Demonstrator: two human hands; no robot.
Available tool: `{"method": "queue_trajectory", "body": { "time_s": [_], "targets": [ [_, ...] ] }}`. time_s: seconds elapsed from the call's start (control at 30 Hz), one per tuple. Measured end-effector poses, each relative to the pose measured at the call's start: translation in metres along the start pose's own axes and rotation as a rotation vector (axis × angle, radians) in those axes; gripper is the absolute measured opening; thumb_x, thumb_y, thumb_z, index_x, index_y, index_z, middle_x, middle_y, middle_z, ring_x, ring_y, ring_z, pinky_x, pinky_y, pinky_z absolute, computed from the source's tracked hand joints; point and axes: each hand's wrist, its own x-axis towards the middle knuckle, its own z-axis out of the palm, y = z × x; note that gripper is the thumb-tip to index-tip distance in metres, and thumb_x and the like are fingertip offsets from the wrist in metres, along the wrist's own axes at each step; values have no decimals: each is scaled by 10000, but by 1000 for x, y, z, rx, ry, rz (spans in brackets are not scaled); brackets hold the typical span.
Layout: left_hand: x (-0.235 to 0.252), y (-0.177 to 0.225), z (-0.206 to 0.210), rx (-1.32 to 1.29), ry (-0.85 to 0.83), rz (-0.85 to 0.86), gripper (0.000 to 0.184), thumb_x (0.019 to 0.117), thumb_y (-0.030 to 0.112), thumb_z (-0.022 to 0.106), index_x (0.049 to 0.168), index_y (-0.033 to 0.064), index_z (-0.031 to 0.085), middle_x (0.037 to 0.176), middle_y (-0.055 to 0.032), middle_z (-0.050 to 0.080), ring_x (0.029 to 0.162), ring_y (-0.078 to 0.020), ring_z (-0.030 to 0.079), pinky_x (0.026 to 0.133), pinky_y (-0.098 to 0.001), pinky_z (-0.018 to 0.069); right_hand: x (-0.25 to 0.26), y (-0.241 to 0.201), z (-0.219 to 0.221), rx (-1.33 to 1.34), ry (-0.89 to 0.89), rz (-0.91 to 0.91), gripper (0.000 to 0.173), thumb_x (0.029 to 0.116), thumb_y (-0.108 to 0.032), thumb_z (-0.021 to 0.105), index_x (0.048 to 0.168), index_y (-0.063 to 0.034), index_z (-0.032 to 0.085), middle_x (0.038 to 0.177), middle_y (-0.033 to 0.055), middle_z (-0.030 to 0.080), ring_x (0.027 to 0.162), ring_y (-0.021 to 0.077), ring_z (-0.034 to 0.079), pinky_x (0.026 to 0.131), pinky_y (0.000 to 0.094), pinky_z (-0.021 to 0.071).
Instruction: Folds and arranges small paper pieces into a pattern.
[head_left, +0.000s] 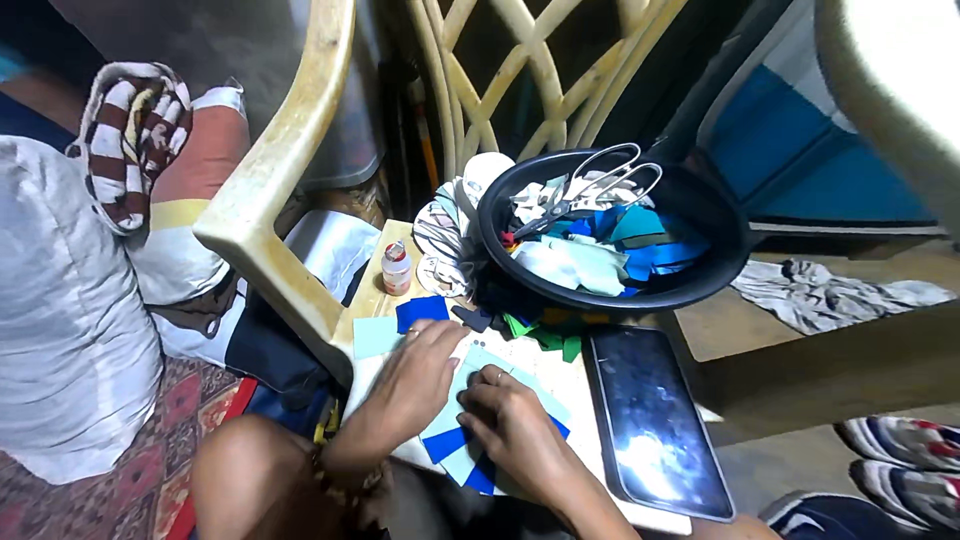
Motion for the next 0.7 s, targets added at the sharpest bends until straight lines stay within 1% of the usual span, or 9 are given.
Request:
{"method": "queue_trajectory", "body": {
  "time_s": [0.07, 0.17, 0.3, 0.37, 0.43, 0.5, 0.53, 0.6, 0.7],
  "targets": [
    [26, 6, -5, 65, -190, -53, 357, 1041, 49, 479, 1370, -23, 596, 1345, -201, 627, 1310, -377, 545, 1122, -479, 410, 0, 0, 0, 8, -9, 7, 87, 837, 6, 728, 903, 59, 745, 943, 200, 658, 835, 263, 673, 770, 357, 577],
    [49, 14, -6, 140, -406, -128, 361, 1058, 53, 453, 1398, -23, 547, 1371, -220, 586, 1327, -394, 514, 1132, -511, 382, 0, -3, -1, 25, -28, 31, 88, 851, 8, 718, 910, 69, 740, 961, 207, 655, 855, 273, 672, 789, 366, 575],
    [59, 18, -7, 166, -492, -155, 343, 1043, 37, 467, 1367, -25, 562, 1370, -224, 582, 1332, -386, 511, 1137, -527, 363, 0, -3, -2, 46, -53, 51, 99, 866, 5, 701, 921, 77, 739, 977, 215, 654, 886, 280, 668, 816, 370, 568],
    [60, 19, -11, 147, -509, -177, 327, 1029, 15, 482, 1343, -24, 562, 1314, -223, 607, 1272, -373, 560, 1099, -529, 401, 0, -6, -3, 54, -78, 69, 102, 874, 8, 690, 927, 82, 737, 987, 220, 648, 905, 287, 663, 831, 370, 561],
    [59, 21, -16, 123, -500, -202, 292, 1021, -1, 491, 1304, -27, 555, 1212, -217, 632, 1159, -356, 616, 1022, -512, 462, 0, -6, -4, 66, -87, 64, 105, 878, 13, 685, 934, 86, 737, 986, 222, 650, 913, 295, 662, 840, 374, 557],
    [56, 22, -18, 96, -456, -208, 243, 1026, 4, 499, 1251, -36, 580, 1153, -215, 651, 1093, -346, 643, 979, -505, 490, -1, -4, -8, 93, -88, 32, 110, 876, 17, 692, 949, 84, 742, 981, 225, 668, 908, 303, 674, 844, 389, 562],
    [54, 20, -18, 84, -419, -194, 207, 1028, 12, 504, 1202, -44, 602, 1109, -214, 662, 1053, -342, 652, 954, -502, 499, -1, -1, -11, 119, -80, 4, 106, 875, 11, 700, 947, 76, 744, 965, 215, 678, 886, 292, 679, 831, 388, 566],
    [47, 17, -14, 62, -315, -160, 168, 1018, 28, 529, 1110, -49, 648, 997, -199, 685, 953, -324, 673, 889, -490, 524, -2, 7, -16, 179, -7, -74, 85, 862, -17, 719, 915, 42, 749, 925, 173, 698, 820, 222, 684, 770, 337, 578],
    [36, 10, -8, 17, -122, -179, 125, 981, 32, 580, 1004, -36, 682, 871, -162, 685, 819, -285, 673, 784, -478, 545, -3, 17, -32, 259, 156, -115, 83, 866, -47, 701, 892, 18, 747, 918, 113, 698, 765, 82, 654, 701, 208, 559]
  ]
}}
